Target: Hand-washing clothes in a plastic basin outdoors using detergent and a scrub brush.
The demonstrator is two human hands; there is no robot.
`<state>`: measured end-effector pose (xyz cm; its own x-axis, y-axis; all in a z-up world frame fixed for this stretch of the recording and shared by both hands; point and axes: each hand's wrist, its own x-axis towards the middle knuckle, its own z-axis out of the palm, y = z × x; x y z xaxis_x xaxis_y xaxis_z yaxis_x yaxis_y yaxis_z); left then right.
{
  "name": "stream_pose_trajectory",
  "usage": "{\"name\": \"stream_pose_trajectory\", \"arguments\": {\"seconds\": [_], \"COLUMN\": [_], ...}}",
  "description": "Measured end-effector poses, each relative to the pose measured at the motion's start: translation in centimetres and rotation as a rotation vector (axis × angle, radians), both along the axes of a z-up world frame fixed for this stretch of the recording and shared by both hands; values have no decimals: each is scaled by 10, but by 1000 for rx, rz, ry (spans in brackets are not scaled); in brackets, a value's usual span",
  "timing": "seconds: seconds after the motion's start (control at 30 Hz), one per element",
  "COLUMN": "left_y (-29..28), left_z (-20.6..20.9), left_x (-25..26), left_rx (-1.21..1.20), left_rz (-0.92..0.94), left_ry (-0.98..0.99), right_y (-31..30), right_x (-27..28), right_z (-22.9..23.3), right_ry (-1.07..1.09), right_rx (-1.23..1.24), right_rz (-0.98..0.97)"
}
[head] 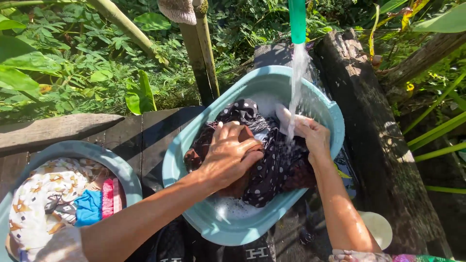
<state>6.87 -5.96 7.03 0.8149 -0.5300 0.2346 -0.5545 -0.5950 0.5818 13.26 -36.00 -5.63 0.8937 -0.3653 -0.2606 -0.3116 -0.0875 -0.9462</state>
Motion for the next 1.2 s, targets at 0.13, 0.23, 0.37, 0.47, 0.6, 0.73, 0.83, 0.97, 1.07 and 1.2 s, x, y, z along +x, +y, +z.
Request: {"name": "stream_pose_trajectory", "arguments": {"seconds": [0.13, 0.23, 0.37, 0.47, 0.6, 0.73, 0.83, 0.97, 1.07, 1.2], "left_y": [-25, -18, -3, 3, -9, -45, -53, -26, -13, 1], "left_z": [-40, -79, -58, -49, -126, -216, -194, -90, -60, -68], "left_x": [10, 3, -21, -39, -22, 19, 23, -9, -31, -26], "left_rx": [154, 277, 306, 438, 432, 508, 575, 532, 575, 672], "left_rz": [16, -72, -188, -245, -269, -275, -228, -162, -154, -232], "left_ry": [-290, -76, 158, 306, 145, 87, 224, 308, 18, 169], "right_y": [-4, -4, 7, 9, 15, 25, 28, 29, 37, 19], "right_x": [-17, -29, -37, -49, -48, -42, -35, -9, 16, 30], "right_z": [61, 96, 110, 85, 52, 49, 51, 60, 62, 4], "right_ry": [-102, -72, -88, -150, -213, -144, -217, -480, -210, -154], "right_rx": [237, 443, 559, 478, 399, 359, 357, -31, -364, -563], "right_rz": [31, 54, 87, 53, -49, -174, -191, -89, 117, 214]}}
